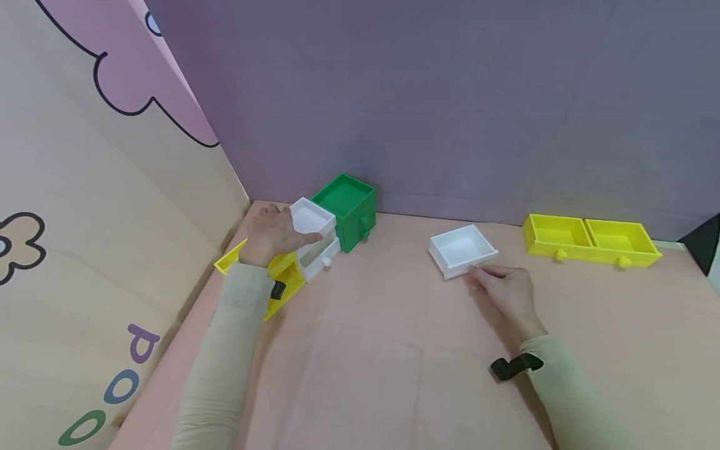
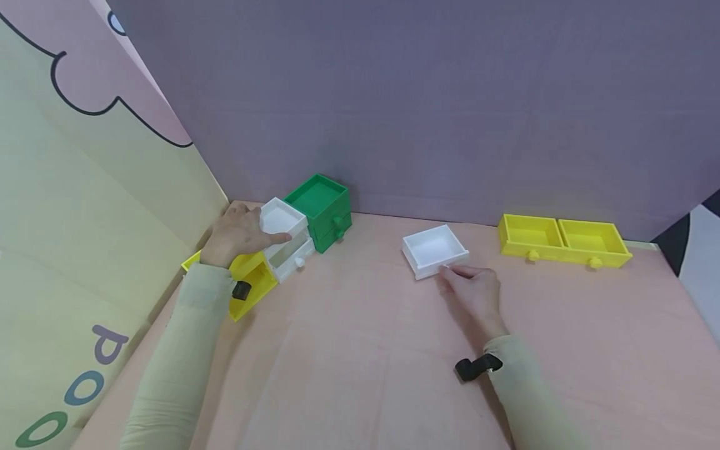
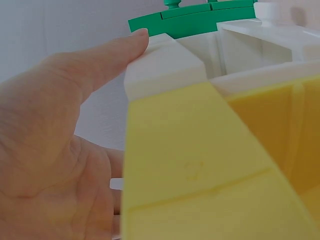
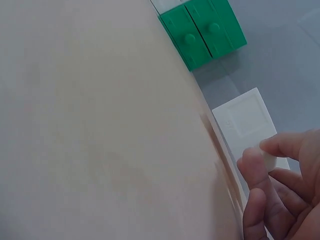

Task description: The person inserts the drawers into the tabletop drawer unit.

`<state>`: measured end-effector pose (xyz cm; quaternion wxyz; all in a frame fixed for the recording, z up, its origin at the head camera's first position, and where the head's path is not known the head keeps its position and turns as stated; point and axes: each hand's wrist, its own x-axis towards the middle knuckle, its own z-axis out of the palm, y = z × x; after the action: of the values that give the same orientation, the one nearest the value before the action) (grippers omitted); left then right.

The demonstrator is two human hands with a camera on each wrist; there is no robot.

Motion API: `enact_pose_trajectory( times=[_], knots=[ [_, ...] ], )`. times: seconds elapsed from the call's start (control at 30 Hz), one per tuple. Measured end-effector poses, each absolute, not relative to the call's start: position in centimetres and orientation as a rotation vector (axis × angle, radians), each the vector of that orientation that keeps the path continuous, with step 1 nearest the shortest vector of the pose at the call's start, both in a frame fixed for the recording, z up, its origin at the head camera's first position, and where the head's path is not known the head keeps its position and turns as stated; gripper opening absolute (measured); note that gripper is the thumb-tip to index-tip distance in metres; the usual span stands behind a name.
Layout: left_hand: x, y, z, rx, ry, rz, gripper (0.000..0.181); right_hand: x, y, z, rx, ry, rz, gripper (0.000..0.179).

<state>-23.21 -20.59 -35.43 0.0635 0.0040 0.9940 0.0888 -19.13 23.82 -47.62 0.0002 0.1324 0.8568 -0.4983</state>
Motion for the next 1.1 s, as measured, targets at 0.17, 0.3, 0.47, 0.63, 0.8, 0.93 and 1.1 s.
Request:
enact_pose_trajectory(
  times=[0.17, 0.3, 0.47, 0.63, 0.8, 0.93, 1.1],
  knots=[
    [-23.2, -20.6, -35.5, 0.012, 3.006, 0.275, 0.082, -18.9, 23.0, -47.8, 0.409, 2.66, -1.586, 0.049],
    [-23.3, -20.7, -35.6, 0.016, 3.013, 0.254, 0.084, -18.7, 22.4, -47.7, 0.403, 2.617, -1.567, 0.053],
    [-23.3, -20.7, -35.4, 0.055, 3.015, 0.216, 0.087, -18.4, 21.7, -47.3, 0.379, 2.585, -1.582, 0.054],
    [-23.2, -21.0, -35.1, 0.108, 3.003, 0.19, 0.082, -18.2, 21.0, -47.1, 0.342, 2.569, -1.624, 0.053],
    [-23.1, -21.2, -35.1, 0.126, 3.024, 0.171, 0.075, -18.0, 19.9, -47.3, 0.276, 2.569, -1.646, 0.048],
    [-23.0, -21.3, -35.1, 0.118, 3.042, 0.204, 0.07, -17.9, 18.9, -47.4, 0.215, 2.582, -1.636, 0.045],
    [-22.9, -21.4, -35.1, 0.117, 3.047, 0.242, 0.069, -17.7, 17.8, -47.4, 0.156, 2.591, -1.62, 0.044]
  ],
)
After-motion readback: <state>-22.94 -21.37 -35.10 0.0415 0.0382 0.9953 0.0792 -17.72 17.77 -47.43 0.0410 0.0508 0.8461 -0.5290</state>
